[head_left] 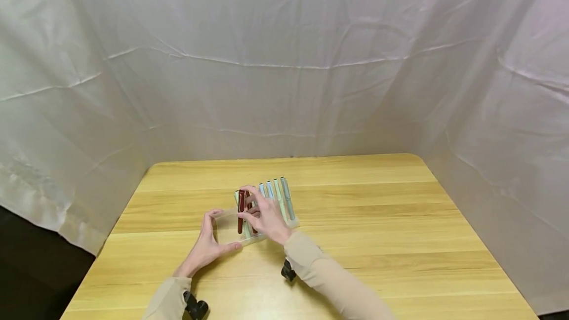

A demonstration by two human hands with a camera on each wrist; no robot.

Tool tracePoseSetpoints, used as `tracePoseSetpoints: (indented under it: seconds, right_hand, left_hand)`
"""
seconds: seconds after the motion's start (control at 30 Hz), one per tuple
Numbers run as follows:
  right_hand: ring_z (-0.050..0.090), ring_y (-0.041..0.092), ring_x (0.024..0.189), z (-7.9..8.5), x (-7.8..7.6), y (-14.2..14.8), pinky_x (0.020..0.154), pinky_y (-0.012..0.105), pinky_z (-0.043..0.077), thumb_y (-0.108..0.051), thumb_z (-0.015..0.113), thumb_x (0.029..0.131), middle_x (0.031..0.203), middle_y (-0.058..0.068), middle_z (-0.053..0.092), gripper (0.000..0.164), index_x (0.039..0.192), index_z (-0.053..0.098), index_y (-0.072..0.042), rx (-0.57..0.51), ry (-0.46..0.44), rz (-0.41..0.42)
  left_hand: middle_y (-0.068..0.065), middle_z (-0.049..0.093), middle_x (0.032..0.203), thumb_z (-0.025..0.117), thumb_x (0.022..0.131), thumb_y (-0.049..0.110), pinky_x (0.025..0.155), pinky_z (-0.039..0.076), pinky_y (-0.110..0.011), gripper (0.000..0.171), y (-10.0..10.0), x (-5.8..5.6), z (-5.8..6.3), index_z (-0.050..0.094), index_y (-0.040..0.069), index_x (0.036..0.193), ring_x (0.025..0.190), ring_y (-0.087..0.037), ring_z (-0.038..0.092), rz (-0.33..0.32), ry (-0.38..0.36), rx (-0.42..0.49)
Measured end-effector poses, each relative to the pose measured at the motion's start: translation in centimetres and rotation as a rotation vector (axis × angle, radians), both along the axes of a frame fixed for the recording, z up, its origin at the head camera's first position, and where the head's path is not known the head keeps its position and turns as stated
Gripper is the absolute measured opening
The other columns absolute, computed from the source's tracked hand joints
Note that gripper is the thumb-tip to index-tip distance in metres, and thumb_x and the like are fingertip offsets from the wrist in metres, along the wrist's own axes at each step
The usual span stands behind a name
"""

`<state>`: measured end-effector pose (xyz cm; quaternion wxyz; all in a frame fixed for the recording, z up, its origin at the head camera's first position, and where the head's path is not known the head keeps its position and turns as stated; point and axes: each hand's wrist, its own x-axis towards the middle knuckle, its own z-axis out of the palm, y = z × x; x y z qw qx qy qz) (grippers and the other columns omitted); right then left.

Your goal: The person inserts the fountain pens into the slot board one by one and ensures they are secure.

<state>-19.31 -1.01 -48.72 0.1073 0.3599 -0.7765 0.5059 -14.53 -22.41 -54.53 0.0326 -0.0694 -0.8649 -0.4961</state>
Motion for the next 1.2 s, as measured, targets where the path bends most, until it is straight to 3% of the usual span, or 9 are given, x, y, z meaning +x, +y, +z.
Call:
tracePoseSetpoints:
  seconds: [0.13, 0.5, 0.97, 1.1, 1.2]
  right_hand:
    - [0.076, 0.021, 0.079, -0.4, 0.3, -0.4, 0.072, 0.011, 0.059, -0.013, 0.073, 0.091, 0.102, 0.015, 0.073, 0.064, 0.146, 0.039, -0.014, 0.054, 0.075, -0.029]
    - [0.075, 0.015, 0.078, -1.3, 0.8, -1.0, 0.074, 0.007, 0.057, -0.013, 0.074, 0.09, 0.093, 0.008, 0.077, 0.064, 0.147, 0.044, -0.014, 0.111, 0.165, -0.02]
    - [0.074, 0.013, 0.073, -1.5, 0.9, -1.0, 0.071, 0.008, 0.056, -0.014, 0.075, 0.089, 0.086, 0.007, 0.077, 0.068, 0.149, 0.042, -0.012, 0.179, 0.157, -0.032]
    - [0.064, 0.004, 0.061, -1.2, 0.5, -1.1, 0.062, 0.003, 0.048, -0.017, 0.075, 0.089, 0.078, 0.001, 0.075, 0.068, 0.148, 0.043, -0.012, 0.245, 0.185, -0.048]
    - [0.047, -0.002, 0.049, -0.7, 0.2, -1.4, 0.05, 0.003, 0.037, -0.024, 0.074, 0.09, 0.066, -0.002, 0.069, 0.066, 0.149, 0.045, -0.013, 0.339, 0.222, -0.079]
  left_hand:
    - [-0.02, 0.032, 0.149, 0.094, 0.067, 0.029, 0.118, 0.023, -0.073, 0.104, 0.0, 0.2, 0.0, 0.026, 0.008, 0.143, 0.142, -0.042, 0.033, 0.0, -0.003, -0.005]
    - [-0.018, 0.031, 0.152, 0.094, 0.068, 0.028, 0.117, 0.021, -0.075, 0.102, -0.1, 0.2, 0.1, 0.027, 0.007, 0.142, 0.144, -0.043, 0.03, -0.014, 0.002, -0.002]
    - [-0.016, 0.03, 0.153, 0.094, 0.067, 0.027, 0.118, 0.018, -0.075, 0.101, 0.0, 0.3, 0.3, 0.028, 0.009, 0.142, 0.146, -0.042, 0.027, -0.026, -0.005, 0.023]
    - [-0.016, 0.03, 0.152, 0.094, 0.068, 0.026, 0.117, 0.019, -0.076, 0.101, -0.1, 0.4, 0.3, 0.028, 0.009, 0.142, 0.145, -0.041, 0.028, -0.031, -0.003, 0.017]
    - [-0.016, 0.031, 0.152, 0.094, 0.069, 0.026, 0.116, 0.021, -0.076, 0.1, -0.3, 0.4, 0.3, 0.028, 0.01, 0.142, 0.144, -0.041, 0.03, -0.032, 0.007, 0.012]
